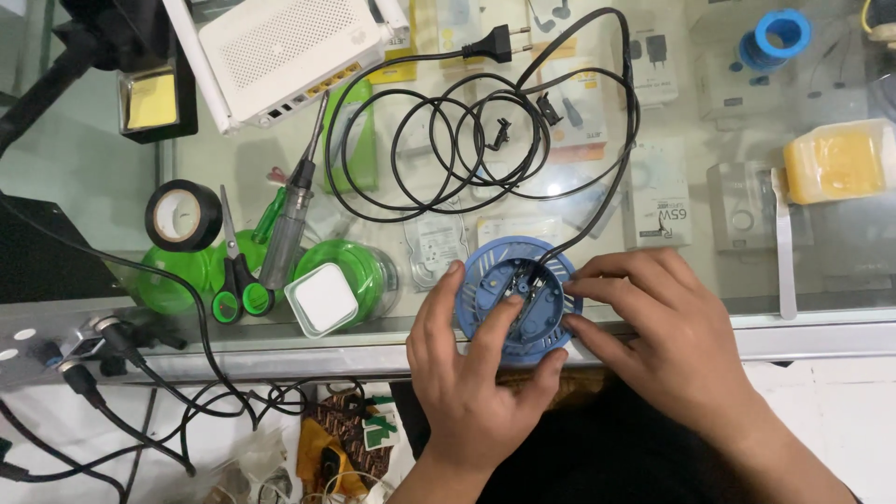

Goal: Soldering wires and using a screwdriver to assemble a small electronic component on a repair bench

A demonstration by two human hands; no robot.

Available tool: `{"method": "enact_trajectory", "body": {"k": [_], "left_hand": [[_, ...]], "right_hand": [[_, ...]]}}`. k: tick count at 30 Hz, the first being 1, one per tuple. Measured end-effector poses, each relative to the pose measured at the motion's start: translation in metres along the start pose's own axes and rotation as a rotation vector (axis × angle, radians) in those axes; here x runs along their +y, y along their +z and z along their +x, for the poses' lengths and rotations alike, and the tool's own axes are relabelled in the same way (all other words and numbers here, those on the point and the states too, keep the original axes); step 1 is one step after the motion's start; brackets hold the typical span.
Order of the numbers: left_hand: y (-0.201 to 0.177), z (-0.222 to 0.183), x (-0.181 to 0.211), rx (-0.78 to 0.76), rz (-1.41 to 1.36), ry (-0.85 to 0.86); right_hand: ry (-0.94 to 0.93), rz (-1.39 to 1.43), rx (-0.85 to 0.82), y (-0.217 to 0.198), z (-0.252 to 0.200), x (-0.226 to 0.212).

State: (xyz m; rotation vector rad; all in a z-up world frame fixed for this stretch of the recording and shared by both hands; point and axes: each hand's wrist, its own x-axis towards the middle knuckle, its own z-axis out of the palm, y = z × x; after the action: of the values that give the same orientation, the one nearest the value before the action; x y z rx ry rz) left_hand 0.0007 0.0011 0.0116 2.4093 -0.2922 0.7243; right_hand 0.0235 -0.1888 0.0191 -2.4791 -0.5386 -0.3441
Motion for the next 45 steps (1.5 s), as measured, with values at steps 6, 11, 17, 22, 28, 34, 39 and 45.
{"method": "enact_trajectory", "body": {"k": [6,11,17,22,28,34,39,45], "left_hand": [[0.002,0.004,0.003,-0.061,0.081,-0.007],[0.005,0.0,0.0,-0.042,0.104,0.024],[0.001,0.001,0.003,-0.078,0.086,-0.032],[-0.002,0.009,0.007,-0.174,0.103,-0.113],[0.0,0.01,0.007,-0.185,0.1,-0.132],[-0.001,0.009,0.008,-0.169,0.093,-0.148],[0.0,0.009,0.008,-0.15,0.098,-0.136],[-0.001,0.007,0.005,-0.142,0.045,-0.126]], "right_hand": [[-0.041,-0.005,0.018,0.0,0.001,0.0],[-0.041,0.01,0.014,-0.002,0.001,-0.001],[-0.05,-0.004,0.017,-0.002,0.002,-0.001],[-0.024,-0.015,0.008,-0.001,0.0,-0.001],[-0.047,-0.012,0.013,-0.002,0.002,-0.002],[-0.043,-0.014,0.014,-0.003,0.003,-0.003],[-0.045,-0.017,0.012,-0.002,0.002,-0.002],[-0.042,-0.029,0.022,-0.002,0.001,-0.002]]}}
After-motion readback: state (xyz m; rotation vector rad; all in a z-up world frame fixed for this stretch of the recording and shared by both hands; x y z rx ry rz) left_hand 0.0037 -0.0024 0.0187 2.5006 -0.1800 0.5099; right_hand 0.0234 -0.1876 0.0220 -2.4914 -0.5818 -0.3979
